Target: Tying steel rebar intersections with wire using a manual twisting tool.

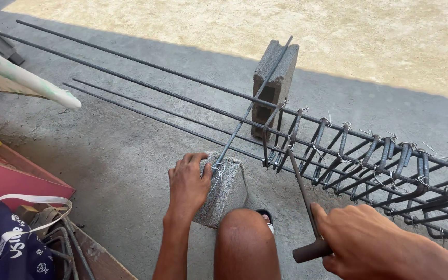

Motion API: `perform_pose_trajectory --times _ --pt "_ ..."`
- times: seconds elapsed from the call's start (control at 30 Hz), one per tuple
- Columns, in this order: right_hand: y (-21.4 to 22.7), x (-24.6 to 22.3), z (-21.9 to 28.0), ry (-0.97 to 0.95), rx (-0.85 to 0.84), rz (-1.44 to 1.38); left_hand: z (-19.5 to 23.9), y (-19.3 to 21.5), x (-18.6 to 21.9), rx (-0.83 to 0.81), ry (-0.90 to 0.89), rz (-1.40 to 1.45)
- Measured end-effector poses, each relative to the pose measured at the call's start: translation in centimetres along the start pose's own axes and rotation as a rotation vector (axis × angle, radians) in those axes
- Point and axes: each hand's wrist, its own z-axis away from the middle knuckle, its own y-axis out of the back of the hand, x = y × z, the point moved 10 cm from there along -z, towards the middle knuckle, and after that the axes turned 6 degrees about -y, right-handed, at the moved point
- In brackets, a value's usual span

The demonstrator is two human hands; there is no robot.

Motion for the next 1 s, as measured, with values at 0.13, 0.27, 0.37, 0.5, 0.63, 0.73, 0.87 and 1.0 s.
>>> perform_pose_trajectory --times 0.13,0.27,0.37,0.5,0.63,0.73,0.87,1.0 --pt "-7.1 1.2 -4.0 0.025 0.055 0.103 0.5 -2.3 -1.5 -0.059 0.027 -0.01" --pt "-8.1 -0.2 -4.7 0.073 0.28 0.432 0.6 -3.1 -1.7 -0.008 -0.002 -0.029" --pt "-5.4 -0.8 -3.7 0.046 0.444 0.385 1.1 -3.2 -1.8 0.039 -0.018 -0.019" --pt "-3.5 2.2 -2.3 -0.203 0.166 0.289 1.4 -2.3 -1.7 0.122 -0.054 -0.031" --pt "-4.8 4.9 -3.6 -0.29 0.107 0.319 1.6 -1.4 -2.1 0.15 -0.035 -0.02" --pt "-9.2 4.9 -6.1 -0.041 0.074 0.592 1.4 -1.9 -2.1 0.1 -0.058 -0.049" --pt "-7.0 3.1 -4.9 0.069 0.231 0.637 0.0 -3.3 -0.9 0.037 -0.13 -0.096" --pt "-1.6 3.2 -1.5 0.024 0.226 0.532 -1.2 -3.4 -0.8 0.024 -0.172 -0.176"
